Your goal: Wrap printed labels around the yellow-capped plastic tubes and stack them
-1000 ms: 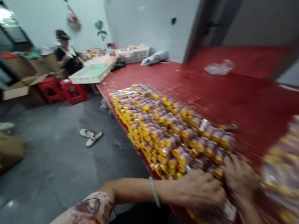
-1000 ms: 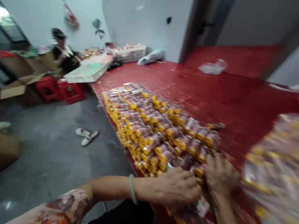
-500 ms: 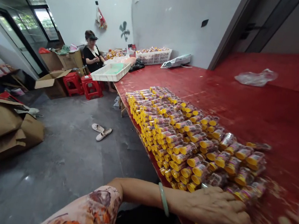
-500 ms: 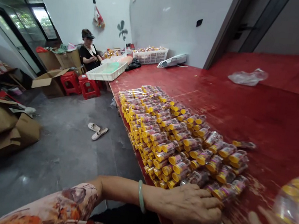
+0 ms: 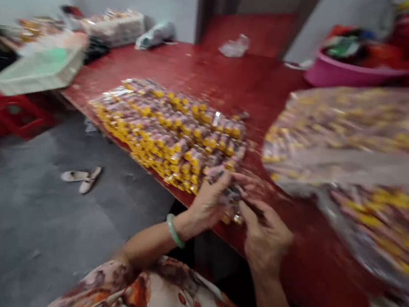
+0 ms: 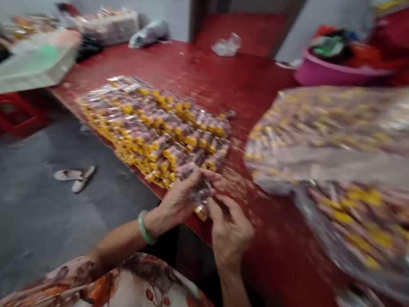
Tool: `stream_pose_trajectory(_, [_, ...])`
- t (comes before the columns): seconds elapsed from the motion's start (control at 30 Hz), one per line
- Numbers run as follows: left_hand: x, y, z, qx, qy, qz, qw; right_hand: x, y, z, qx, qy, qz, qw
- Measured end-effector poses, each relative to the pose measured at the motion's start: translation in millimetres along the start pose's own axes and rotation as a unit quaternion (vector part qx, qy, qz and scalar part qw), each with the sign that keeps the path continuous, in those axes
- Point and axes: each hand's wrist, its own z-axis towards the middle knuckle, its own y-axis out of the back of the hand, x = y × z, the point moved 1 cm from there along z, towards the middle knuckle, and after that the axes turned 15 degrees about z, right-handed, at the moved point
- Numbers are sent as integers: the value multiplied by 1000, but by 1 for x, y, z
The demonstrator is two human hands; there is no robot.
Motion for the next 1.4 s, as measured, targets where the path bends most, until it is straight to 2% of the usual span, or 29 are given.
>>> stream_pose_trajectory(0.13, [0, 4, -2, 1, 41, 1, 999, 3, 5, -6, -25, -77, 36, 996])
stream_pose_trajectory(0.33, [-6, 16, -7, -19, 10, 50, 999, 19, 27, -11, -66, -26, 67, 995])
stream_pose_trajectory(0.47, [-1, 14, -14, 17, 41, 121, 992, 22, 29, -10, -67, -31, 78, 994])
stream_pose_trajectory(0.57, [7, 6, -19, 28, 64, 122, 990, 24, 28, -13, -51, -60, 84, 993])
stream_pose_trajectory(0.63, [11, 2, -19, 32, 84, 129, 988, 28, 33, -12, 0, -73, 58, 996])
stream_pose_trajectory(0.7, [12, 1, -18, 26, 109, 139, 984, 35, 50, -1, 54, -37, -24, 998])
stream_pose_trajectory(0.77, [14, 1, -17, -2, 128, 142, 982, 43, 80, 24, 48, 45, -200, 978])
stream_pose_trajectory(0.8, [14, 1, -16, -18, 131, 143, 981, 46, 99, 41, 16, 92, -300, 950])
stream_pose_trajectory(0.83, [16, 0, -16, -28, 134, 145, 980, 48, 118, 61, -26, 117, -425, 897])
stream_pose_trajectory(0.9, [20, -3, -18, -32, 134, 146, 980, 47, 155, 101, -55, 110, -482, 867])
stream_pose_trajectory(0.97, [24, -8, -22, -28, 126, 145, 981, 40, 181, 135, -35, 92, -508, 856])
stream_pose_trajectory(1.07, [30, -13, -27, -25, 113, 146, 982, 27, 201, 158, -2, 70, -523, 849])
stream_pose_trajectory(1.17, [32, -12, -30, -25, 110, 128, 985, 22, 203, 148, -33, 127, -470, 873])
stream_pose_trajectory(1.27, [34, -7, -30, -33, 135, 94, 986, 29, 186, 108, -80, 196, -352, 912])
stream_pose_trajectory(1.37, [37, -6, -28, -49, 159, 45, 985, 38, 146, 45, -28, 169, -221, 960])
stream_pose_trajectory(1.4, [38, -6, -27, -57, 161, 30, 985, 40, 131, 23, 1, 124, -81, 989])
